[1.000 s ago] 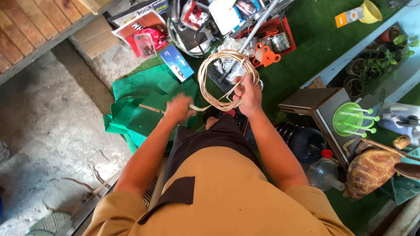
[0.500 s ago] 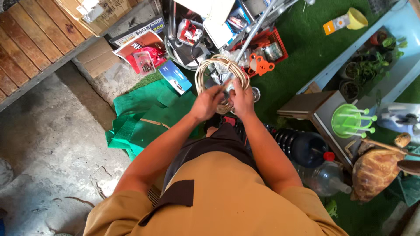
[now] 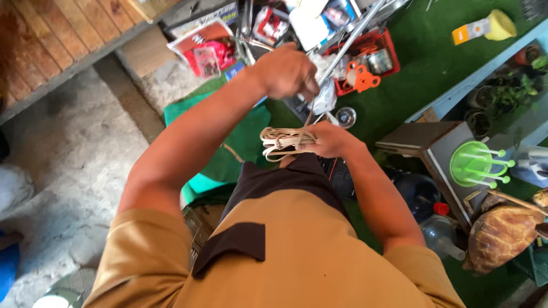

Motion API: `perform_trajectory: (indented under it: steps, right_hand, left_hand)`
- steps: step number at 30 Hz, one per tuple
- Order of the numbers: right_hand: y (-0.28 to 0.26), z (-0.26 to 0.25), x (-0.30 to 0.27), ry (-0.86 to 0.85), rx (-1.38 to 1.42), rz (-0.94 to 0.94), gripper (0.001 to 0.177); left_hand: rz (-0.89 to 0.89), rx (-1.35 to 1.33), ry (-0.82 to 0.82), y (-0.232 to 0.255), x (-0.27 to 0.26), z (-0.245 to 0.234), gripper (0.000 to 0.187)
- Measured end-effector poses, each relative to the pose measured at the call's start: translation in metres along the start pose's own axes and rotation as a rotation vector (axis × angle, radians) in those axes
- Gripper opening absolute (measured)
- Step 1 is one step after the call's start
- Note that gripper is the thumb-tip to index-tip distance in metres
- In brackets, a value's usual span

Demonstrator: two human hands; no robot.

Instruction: The person gathers a white cable, coils it by hand, and then sorts through various containers and components in a cluttered workspace, placing some items into a white plastic box.

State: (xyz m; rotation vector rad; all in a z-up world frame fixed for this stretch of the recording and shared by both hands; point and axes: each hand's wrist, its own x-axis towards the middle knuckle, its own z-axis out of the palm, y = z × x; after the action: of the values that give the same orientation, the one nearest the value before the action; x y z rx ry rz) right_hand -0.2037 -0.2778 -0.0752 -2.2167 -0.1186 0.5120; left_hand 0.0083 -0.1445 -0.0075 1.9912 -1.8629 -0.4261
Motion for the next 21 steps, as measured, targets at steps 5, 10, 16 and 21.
perform_trajectory:
  steps: [5, 10, 16, 21]
  right_hand:
    - [-0.005, 0.004, -0.018, 0.317, -0.065, -0.054, 0.041]
    - [0.007, 0.025, -0.029, 0.601, -0.188, -0.056, 0.045]
    - [0.012, 0.052, -0.026, 0.571, 0.284, -0.081, 0.049]
    - [0.049, 0.068, -0.009, 0.691, 0.265, 0.052, 0.036]
  left_hand:
    - [-0.175, -0.329, -0.36, -0.057, 0.0, 0.097, 0.035]
    - [-0.132, -0.698, -0.377, -0.066, -0.029, 0.23, 0.03]
    - [-0.233, -0.526, -0.524, -0.053, -0.038, 0.227, 0.031]
    - [-0.569, -0.6, 0.134, -0.047, -0.048, 0.175, 0.043]
